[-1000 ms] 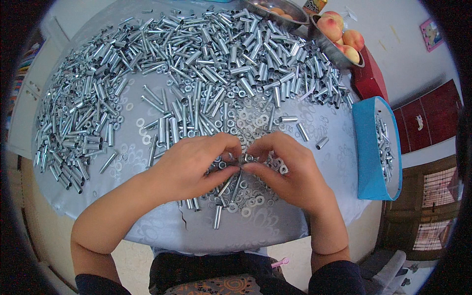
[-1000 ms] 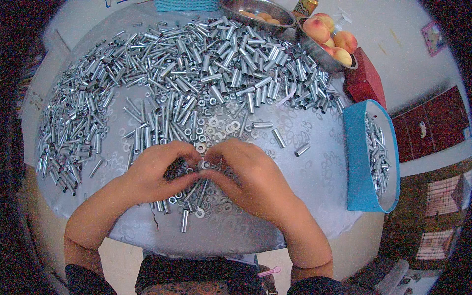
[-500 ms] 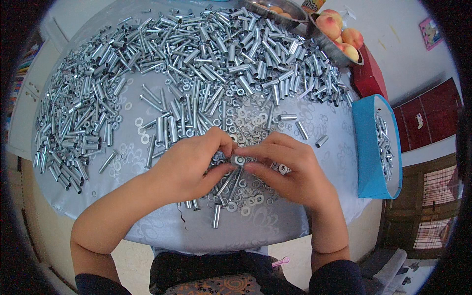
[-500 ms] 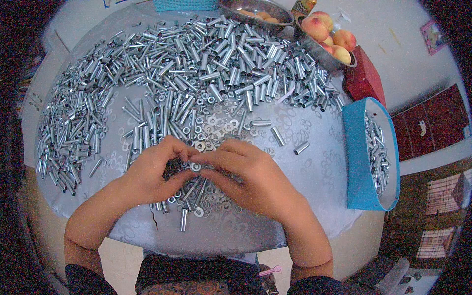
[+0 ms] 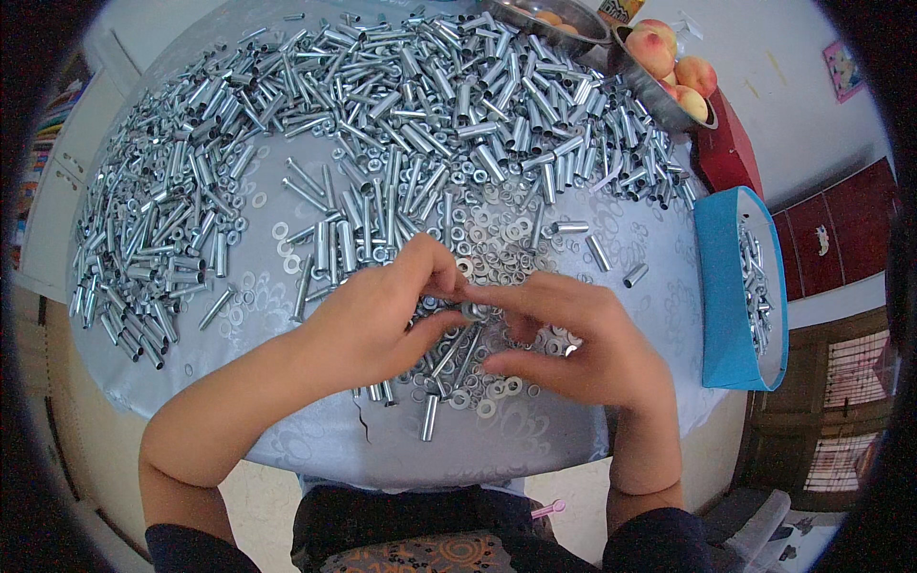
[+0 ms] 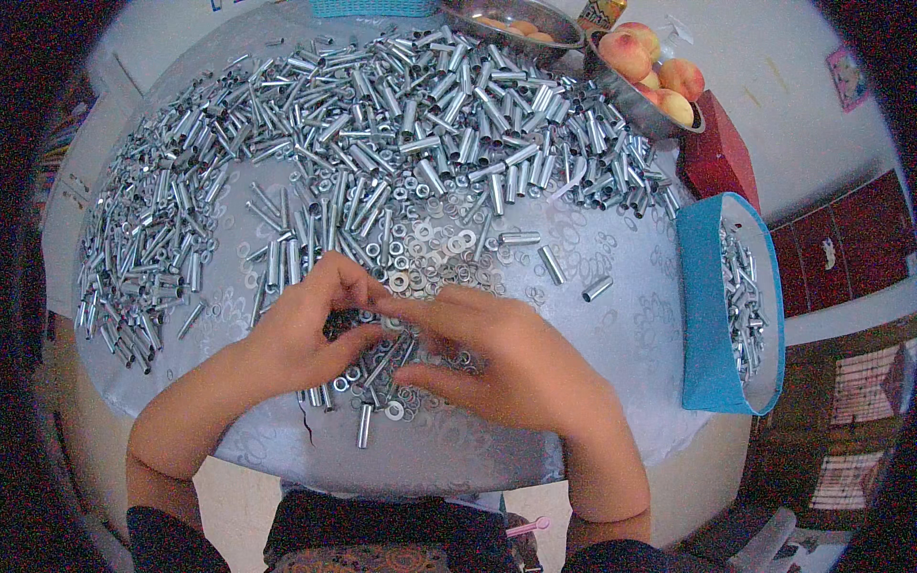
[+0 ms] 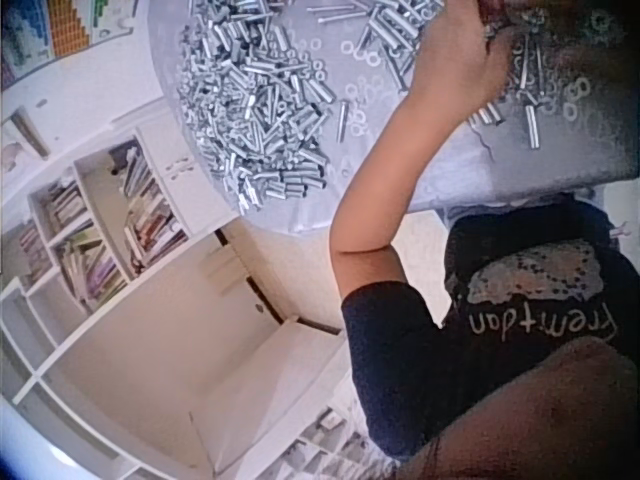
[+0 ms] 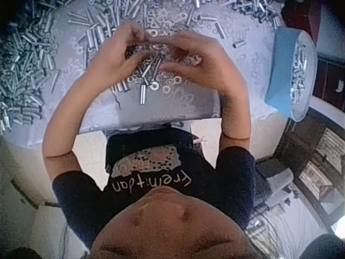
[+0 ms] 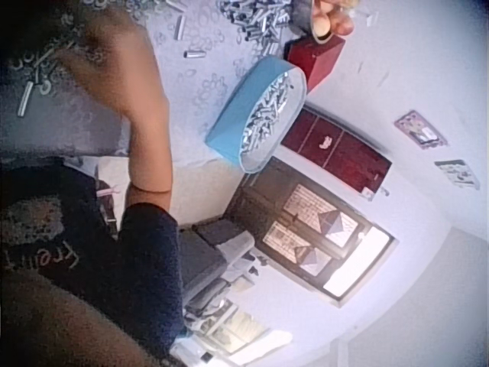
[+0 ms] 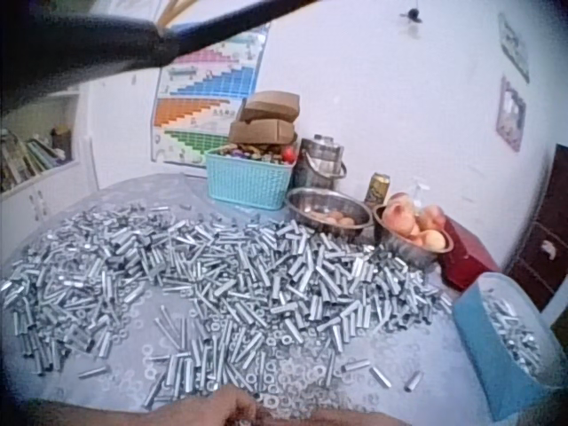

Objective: The person repeatedly picks up cylindrical metal sleeves and flat washers from a large pile on a table, threads the washers onto the sleeves one by one, and places the assembled units into a blue container. The process is continuous and repetitive throughout the clip.

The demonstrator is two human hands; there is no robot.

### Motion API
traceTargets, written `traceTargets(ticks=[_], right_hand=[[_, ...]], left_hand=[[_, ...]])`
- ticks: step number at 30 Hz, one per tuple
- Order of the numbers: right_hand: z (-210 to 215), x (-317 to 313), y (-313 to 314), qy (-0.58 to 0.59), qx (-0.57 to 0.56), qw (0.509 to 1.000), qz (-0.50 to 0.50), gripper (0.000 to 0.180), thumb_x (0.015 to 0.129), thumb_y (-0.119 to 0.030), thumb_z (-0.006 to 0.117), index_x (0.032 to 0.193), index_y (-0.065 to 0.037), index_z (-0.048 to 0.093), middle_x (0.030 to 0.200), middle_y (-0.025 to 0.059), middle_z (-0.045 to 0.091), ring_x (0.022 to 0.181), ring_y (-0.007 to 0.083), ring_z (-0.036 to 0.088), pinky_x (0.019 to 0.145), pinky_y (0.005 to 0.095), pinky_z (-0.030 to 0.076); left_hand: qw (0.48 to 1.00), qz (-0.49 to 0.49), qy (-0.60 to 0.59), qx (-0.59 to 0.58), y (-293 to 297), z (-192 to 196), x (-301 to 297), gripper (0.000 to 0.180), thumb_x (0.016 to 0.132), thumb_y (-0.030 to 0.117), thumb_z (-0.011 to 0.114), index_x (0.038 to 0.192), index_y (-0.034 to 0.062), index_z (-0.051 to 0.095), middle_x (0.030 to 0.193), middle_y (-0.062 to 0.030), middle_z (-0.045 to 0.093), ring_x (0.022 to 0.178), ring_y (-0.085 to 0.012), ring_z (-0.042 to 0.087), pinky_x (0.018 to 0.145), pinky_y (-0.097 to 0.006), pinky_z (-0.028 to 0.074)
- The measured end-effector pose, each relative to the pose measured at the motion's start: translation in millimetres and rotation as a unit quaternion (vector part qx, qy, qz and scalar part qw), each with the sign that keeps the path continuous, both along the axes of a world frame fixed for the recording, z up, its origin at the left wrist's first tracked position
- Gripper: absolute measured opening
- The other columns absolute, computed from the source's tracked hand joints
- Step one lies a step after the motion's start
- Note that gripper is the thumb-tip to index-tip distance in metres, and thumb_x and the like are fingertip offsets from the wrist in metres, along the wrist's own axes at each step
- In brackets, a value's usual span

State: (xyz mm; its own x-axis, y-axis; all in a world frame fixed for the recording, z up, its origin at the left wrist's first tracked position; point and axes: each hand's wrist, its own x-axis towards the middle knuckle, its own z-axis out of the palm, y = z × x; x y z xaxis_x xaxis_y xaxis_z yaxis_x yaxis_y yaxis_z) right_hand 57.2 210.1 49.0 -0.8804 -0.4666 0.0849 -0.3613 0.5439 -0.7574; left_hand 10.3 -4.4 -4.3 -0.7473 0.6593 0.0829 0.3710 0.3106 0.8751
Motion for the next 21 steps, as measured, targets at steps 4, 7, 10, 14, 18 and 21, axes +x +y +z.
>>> traceTargets(ticks=[4,7,10,14,18,21], right_hand=[[2,-2,12,0.001,0.029,1.000,0.001,0.045,0.075,-0.015,0.077,0.116,-0.006,0.062,0.076,0.0099,0.058,0.068,0.0229,0.058,0.062,0.0333,0.047],[3,-3,13,-0.029,0.017,0.999,-0.007,0.046,0.075,-0.014,0.077,0.118,-0.007,0.061,0.075,0.0093,0.058,0.067,0.0211,0.057,0.063,0.0331,0.047],[-6,2,1,-0.072,-0.088,0.991,-0.076,0.047,0.069,-0.010,0.081,0.114,-0.008,0.067,0.068,0.0019,0.056,0.065,0.0118,0.053,0.061,0.0270,0.044],[-3,2,1,-0.078,-0.054,0.995,-0.020,0.052,0.071,-0.006,0.078,0.121,-0.007,0.062,0.072,0.0020,0.057,0.068,0.0111,0.054,0.063,0.0258,0.044],[0,-1,14,-0.051,-0.008,0.998,-0.019,0.053,0.077,-0.006,0.072,0.127,-0.008,0.056,0.073,0.0056,0.057,0.067,0.0146,0.054,0.064,0.0284,0.046],[3,-1,8,-0.077,-0.044,0.994,-0.056,0.046,0.075,-0.004,0.073,0.119,-0.006,0.062,0.074,0.0046,0.058,0.068,0.0133,0.054,0.065,0.0278,0.045]], left_hand=[[0.999,0.001,0.025,0.046,1,-7,0,0.033,0.082,0.005,0.069,0.099,0.0039,0.041,0.093,-0.0128,0.061,0.089,-0.0252,0.064,0.076,-0.035,0.051],[0.995,0.016,0.070,0.068,2,-7,-1,0.034,0.082,0.009,0.069,0.099,0.0030,0.041,0.086,-0.0148,0.061,0.079,-0.0340,0.065,0.066,-0.038,0.050],[0.997,0.012,0.065,0.047,1,-2,0,0.033,0.082,0.009,0.069,0.099,0.0029,0.041,0.086,-0.0147,0.061,0.080,-0.0333,0.065,0.067,-0.037,0.050],[0.997,0.007,0.069,0.041,1,-4,-1,0.031,0.083,0.009,0.068,0.099,0.0032,0.041,0.085,-0.0146,0.061,0.078,-0.0340,0.064,0.066,-0.037,0.050],[0.997,0.002,0.065,0.040,2,-6,2,0.029,0.083,0.009,0.067,0.097,0.0039,0.041,0.083,-0.0140,0.060,0.075,-0.0345,0.064,0.064,-0.038,0.049],[0.998,0.020,0.056,0.021,0,-3,1,0.029,0.083,0.009,0.067,0.095,0.0042,0.041,0.080,-0.0135,0.059,0.075,-0.0343,0.064,0.063,-0.038,0.048]])
